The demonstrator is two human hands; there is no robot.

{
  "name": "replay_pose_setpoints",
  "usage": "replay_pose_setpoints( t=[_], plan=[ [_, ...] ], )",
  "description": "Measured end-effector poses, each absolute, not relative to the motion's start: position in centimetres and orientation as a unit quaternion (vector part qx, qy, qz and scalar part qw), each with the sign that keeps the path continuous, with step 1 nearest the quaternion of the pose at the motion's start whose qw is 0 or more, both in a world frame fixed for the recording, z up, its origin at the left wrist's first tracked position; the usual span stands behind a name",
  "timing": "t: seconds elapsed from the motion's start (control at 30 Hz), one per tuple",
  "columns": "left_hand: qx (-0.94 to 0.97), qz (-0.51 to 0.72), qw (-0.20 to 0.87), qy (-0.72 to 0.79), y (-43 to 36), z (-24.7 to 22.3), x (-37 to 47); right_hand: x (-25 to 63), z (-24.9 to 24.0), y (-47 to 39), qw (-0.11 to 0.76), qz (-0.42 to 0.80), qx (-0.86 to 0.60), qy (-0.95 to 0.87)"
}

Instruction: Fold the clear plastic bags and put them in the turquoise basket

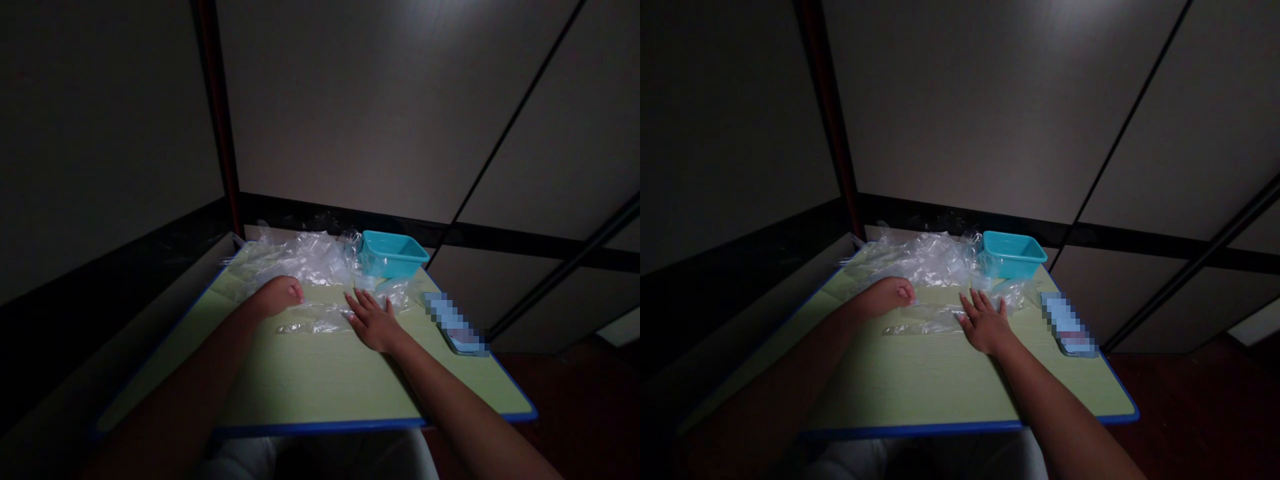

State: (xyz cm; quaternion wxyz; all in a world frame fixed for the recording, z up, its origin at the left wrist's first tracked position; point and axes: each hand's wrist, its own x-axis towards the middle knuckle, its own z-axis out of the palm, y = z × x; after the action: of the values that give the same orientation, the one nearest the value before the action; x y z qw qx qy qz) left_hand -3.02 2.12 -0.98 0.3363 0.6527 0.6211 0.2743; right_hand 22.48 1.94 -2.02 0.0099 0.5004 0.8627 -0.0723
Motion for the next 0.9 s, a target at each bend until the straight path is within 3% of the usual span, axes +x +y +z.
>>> replay_pose_setpoints(
  t=[0.57, 0.9],
  plan=[
    [0.633, 0.263, 0.348, 0.639, 2.1, -0.2, -4.0, 22.5, -2.1, 2.0, 0.014, -0.067, 0.502, 0.862],
    [0.606, 0.265, 0.416, 0.624, 1.4, 0.3, -3.1, 22.4, -1.9, 1.9, 0.015, -0.074, 0.504, 0.861]
  ],
)
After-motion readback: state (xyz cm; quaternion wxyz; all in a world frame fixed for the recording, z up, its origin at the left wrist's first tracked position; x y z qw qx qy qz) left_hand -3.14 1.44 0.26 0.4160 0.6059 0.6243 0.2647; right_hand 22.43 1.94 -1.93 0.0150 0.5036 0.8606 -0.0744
